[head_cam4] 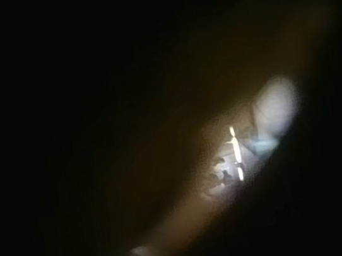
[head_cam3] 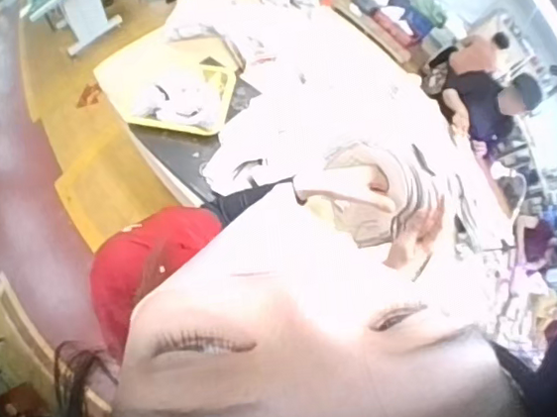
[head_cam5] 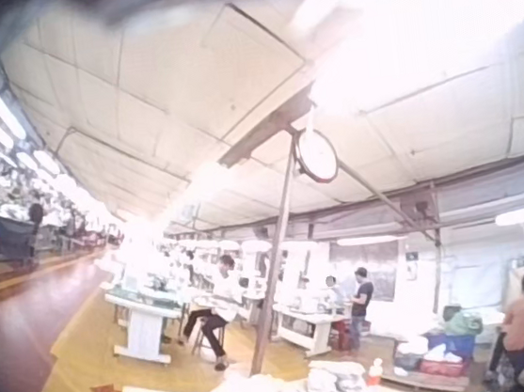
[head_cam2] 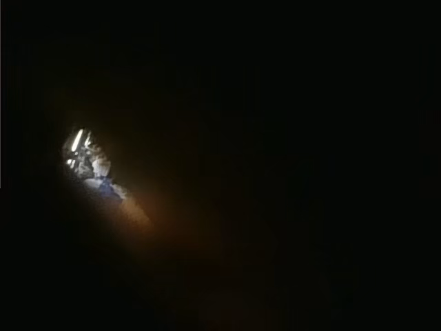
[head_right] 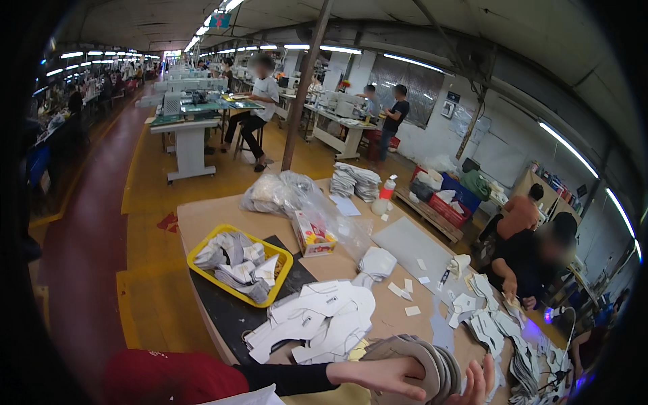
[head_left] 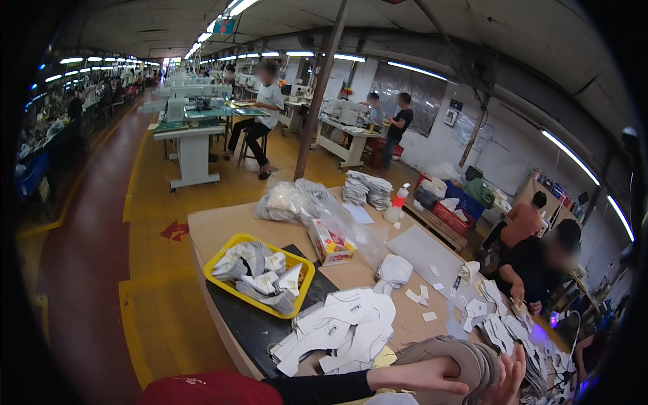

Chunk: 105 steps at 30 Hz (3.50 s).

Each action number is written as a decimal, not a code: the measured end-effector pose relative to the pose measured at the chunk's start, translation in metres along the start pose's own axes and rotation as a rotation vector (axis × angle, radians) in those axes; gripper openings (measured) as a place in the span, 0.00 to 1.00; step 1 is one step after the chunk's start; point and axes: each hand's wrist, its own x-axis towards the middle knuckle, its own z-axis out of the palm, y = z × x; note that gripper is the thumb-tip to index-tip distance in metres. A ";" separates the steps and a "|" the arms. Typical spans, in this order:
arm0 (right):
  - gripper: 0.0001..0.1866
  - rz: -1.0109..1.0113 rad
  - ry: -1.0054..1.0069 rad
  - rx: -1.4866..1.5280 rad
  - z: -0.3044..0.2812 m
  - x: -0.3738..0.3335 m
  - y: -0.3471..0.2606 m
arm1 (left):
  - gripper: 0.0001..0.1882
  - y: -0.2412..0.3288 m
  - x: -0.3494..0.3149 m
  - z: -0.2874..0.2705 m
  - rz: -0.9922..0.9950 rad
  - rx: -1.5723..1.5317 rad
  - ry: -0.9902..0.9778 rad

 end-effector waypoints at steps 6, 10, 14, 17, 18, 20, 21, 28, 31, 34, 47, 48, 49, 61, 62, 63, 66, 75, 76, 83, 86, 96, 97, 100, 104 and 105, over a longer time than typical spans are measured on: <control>0.23 0.025 0.022 -0.082 -0.011 -0.001 0.005 | 0.18 0.034 -0.019 0.009 0.029 -0.020 0.232; 0.22 -0.008 0.014 -0.034 -0.008 -0.007 0.000 | 0.34 0.025 -0.026 0.004 0.057 0.000 0.292; 0.21 -0.019 0.089 -0.122 -0.020 -0.014 0.009 | 0.46 0.034 -0.017 -0.002 -0.278 -0.164 0.223; 0.14 0.161 0.125 -0.028 0.010 -0.011 0.005 | 0.32 0.003 -0.015 -0.011 0.083 -0.514 0.377; 0.14 0.195 0.104 -0.010 0.012 -0.009 0.003 | 0.31 -0.010 -0.012 -0.021 0.033 -0.512 0.255; 0.14 0.160 0.089 0.019 0.010 -0.008 0.009 | 0.30 0.005 -0.011 -0.021 -0.048 -0.538 0.321; 0.15 0.169 0.085 0.043 0.006 -0.009 0.012 | 0.32 0.006 -0.006 -0.022 -0.109 -0.536 0.287; 0.20 0.262 -0.004 0.125 0.001 -0.002 0.012 | 0.34 0.012 -0.002 -0.011 -0.101 -0.517 0.288; 0.20 0.281 -0.012 0.149 -0.002 -0.002 0.020 | 0.35 0.010 -0.004 -0.011 -0.094 -0.507 0.269; 0.19 0.319 0.001 0.260 -0.005 -0.002 0.021 | 0.35 0.002 -0.007 -0.016 -0.096 -0.543 0.228; 0.13 0.292 0.101 0.348 -0.008 -0.003 0.026 | 0.43 0.016 -0.019 -0.022 -0.182 -0.603 0.234; 0.12 0.284 0.090 0.286 -0.011 -0.004 0.031 | 0.43 0.017 -0.019 -0.022 -0.176 -0.594 0.234; 0.11 0.275 0.079 0.225 -0.012 -0.004 0.033 | 0.44 0.018 -0.019 -0.022 -0.171 -0.585 0.234; 0.12 0.332 0.063 0.231 -0.011 -0.004 0.045 | 0.37 0.014 -0.021 -0.025 -0.165 -0.512 0.242; 0.12 0.317 0.066 0.202 -0.012 -0.005 0.046 | 0.36 0.013 -0.022 -0.025 -0.176 -0.505 0.233; 0.11 0.307 0.062 0.170 -0.011 -0.004 0.045 | 0.36 0.014 -0.022 -0.025 -0.168 -0.502 0.244; 0.10 0.320 0.054 0.163 -0.005 -0.003 0.027 | 0.37 0.021 -0.022 -0.020 -0.182 -0.494 0.289; 0.12 0.310 0.126 0.211 -0.003 0.000 0.038 | 0.38 0.008 -0.019 -0.022 -0.202 -0.442 0.211; 0.13 0.288 0.103 0.164 -0.002 -0.001 0.036 | 0.38 0.008 -0.020 -0.022 -0.198 -0.444 0.204; 0.12 0.210 0.021 0.010 -0.006 -0.002 0.014 | 0.38 0.019 -0.019 -0.020 -0.186 -0.462 0.177; 0.12 0.244 0.031 0.027 -0.008 -0.002 0.010 | 0.39 0.021 -0.020 -0.024 -0.205 -0.472 0.115; 0.15 -0.033 -0.011 -0.181 0.006 -0.009 -0.011 | 0.47 0.003 -0.031 -0.036 -0.193 -0.581 0.005; 0.16 -0.055 -0.019 -0.180 0.006 -0.010 -0.011 | 0.48 0.000 -0.034 -0.036 -0.173 -0.588 0.005; 0.17 -0.113 -0.082 -0.190 0.001 -0.009 -0.020 | 0.52 0.004 -0.039 -0.038 -0.154 -0.572 0.020; 0.15 -0.082 -0.073 -0.152 0.004 -0.014 -0.021 | 0.54 0.003 -0.048 -0.041 -0.188 -0.608 0.014; 0.14 -0.069 -0.071 -0.129 0.003 -0.013 -0.023 | 0.54 0.004 -0.049 -0.040 -0.184 -0.630 0.019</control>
